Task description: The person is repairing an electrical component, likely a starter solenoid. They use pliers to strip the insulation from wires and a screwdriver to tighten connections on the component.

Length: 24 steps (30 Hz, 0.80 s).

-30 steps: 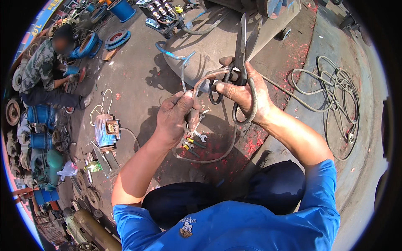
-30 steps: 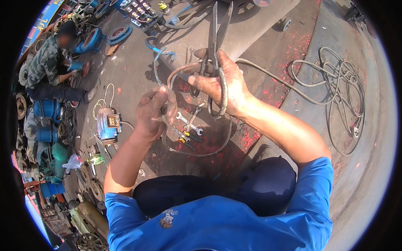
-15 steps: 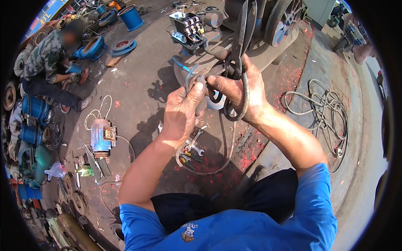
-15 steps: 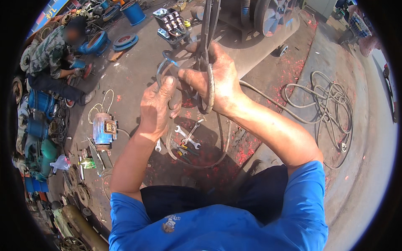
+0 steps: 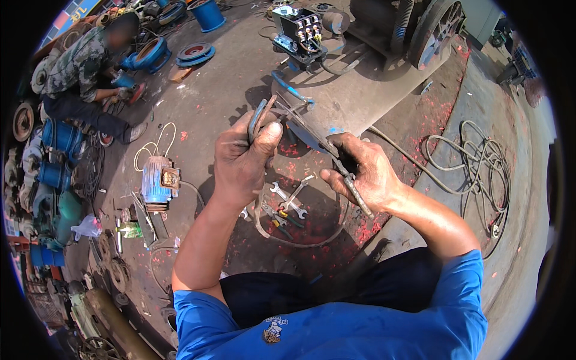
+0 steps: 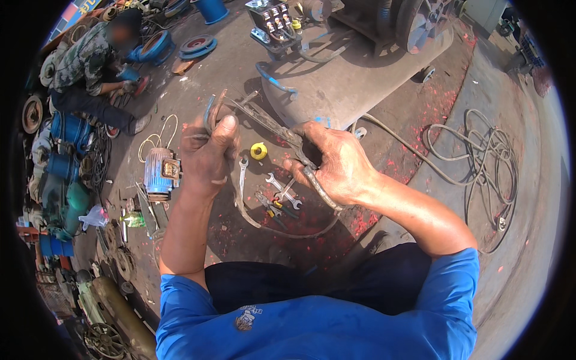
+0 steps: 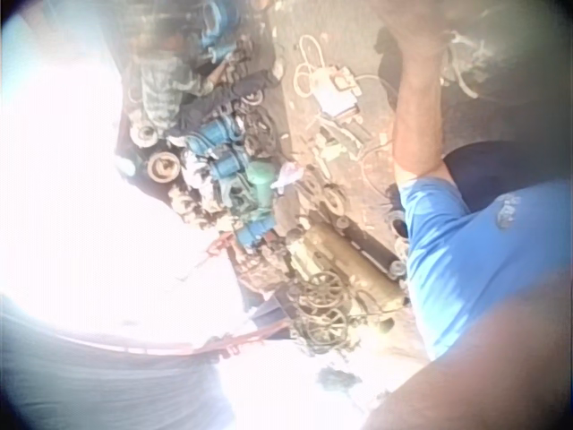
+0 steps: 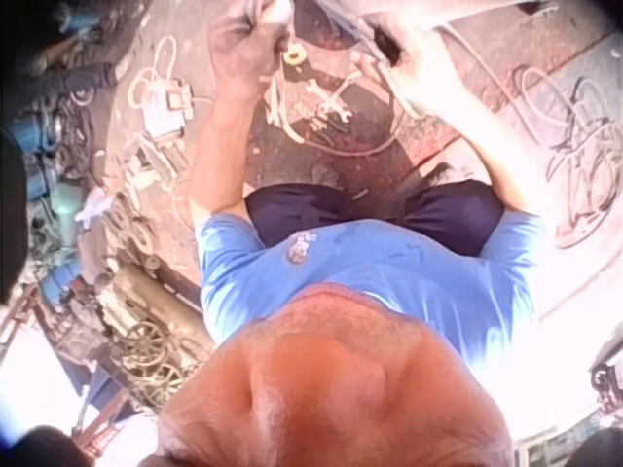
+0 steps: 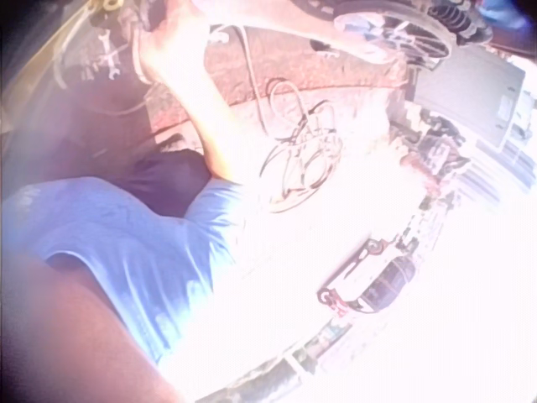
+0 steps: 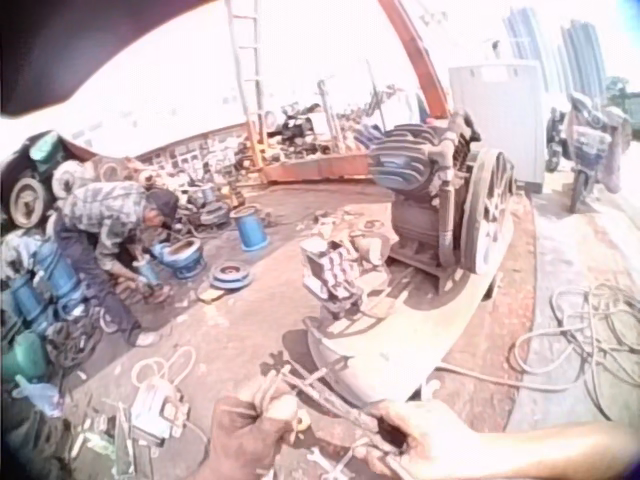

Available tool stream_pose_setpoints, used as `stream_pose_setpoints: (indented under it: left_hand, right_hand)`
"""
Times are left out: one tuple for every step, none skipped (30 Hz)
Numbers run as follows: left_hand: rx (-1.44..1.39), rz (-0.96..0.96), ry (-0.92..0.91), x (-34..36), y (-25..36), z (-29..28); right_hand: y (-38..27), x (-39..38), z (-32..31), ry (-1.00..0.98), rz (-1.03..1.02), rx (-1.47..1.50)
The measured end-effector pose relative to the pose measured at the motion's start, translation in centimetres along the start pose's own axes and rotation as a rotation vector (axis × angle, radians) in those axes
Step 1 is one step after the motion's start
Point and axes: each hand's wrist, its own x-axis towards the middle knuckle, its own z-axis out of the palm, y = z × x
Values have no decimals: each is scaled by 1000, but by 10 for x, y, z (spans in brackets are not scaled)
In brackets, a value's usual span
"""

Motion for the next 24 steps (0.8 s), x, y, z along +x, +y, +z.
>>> stream_pose_setpoints:
  left_hand:
    - [6, 29, 15, -1, 0, 3]
    - [11, 58, 29, -1, -1, 8]
    - [16, 88, 43, -2, -2, 13]
    - [1, 83, 60, -2, -2, 18]
    - [-15, 78, 78, -2, -1, 23]
    - [-31, 73, 96, -2, -1, 26]
    - [47, 97, 96, 0, -2, 24]
    - [125, 120, 96, 2, -4, 21]
    - [202, 144, 96, 3, -7, 20]
    - [174, 174, 108, 3, -10, 20]
    - [145, 204, 121, 3, -13, 20]
    - [116, 234, 134, 3, -16, 20]
    - [139, 264, 115, 3, -18, 19]
    - [162, 295, 96, 4, -20, 18]
    - [186, 325, 78, 4, -21, 17]
    - [215, 317, 82, 4, -20, 17]
    - [245, 309, 87, 3, -18, 17]
    - [274, 302, 92, 3, -17, 17]
    - [178, 274, 129, 2, -17, 22]
    - [81, 246, 166, 1, -17, 30]
    - [-15, 218, 203, 1, -16, 35]
    - [-75, 181, 203, 1, -13, 36]
    - [-136, 145, 203, 1, -8, 37]
    - [-196, 109, 202, 1, -6, 38]
  right_hand:
    - [0, 0, 1, 9, -10, -22]
    - [0, 0, 1, 19, -19, -43]
    - [1, -1, 1, 29, -27, -65]
    - [1, -2, 1, 44, -28, -69]
    - [5, -2, 0, 59, -42, -114]
    - [9, -2, 0, 73, -56, -160]
    - [11, -2, -1, 86, -71, -209]
    - [11, -3, -2, 72, -65, -205]
    - [9, -3, -3, 58, -58, -201]
    - [8, -3, -4, 44, -54, -195]
    - [6, -3, -3, 34, -22, -135]
    - [2, -3, -2, 23, 9, -74]
    - [-2, -3, -1, 12, 43, -12]
    - [-5, -3, -4, -29, 95, 4]
    - [-3, -3, -4, -26, 76, -38]
    - [-1, -3, -6, -20, 56, -82]
    - [2, -2, -7, -14, 37, -126]
    - [4, -2, -7, -5, 38, -111]
    - [7, -2, -7, 3, 39, -99]
    - [10, -1, -6, 12, 39, -87]
    - [11, -1, -4, 27, 40, -40]
    - [13, -1, -2, 41, 39, 8]
    - [14, -1, -1, 55, 38, 56]
    - [15, -1, 0, 56, 43, 44]
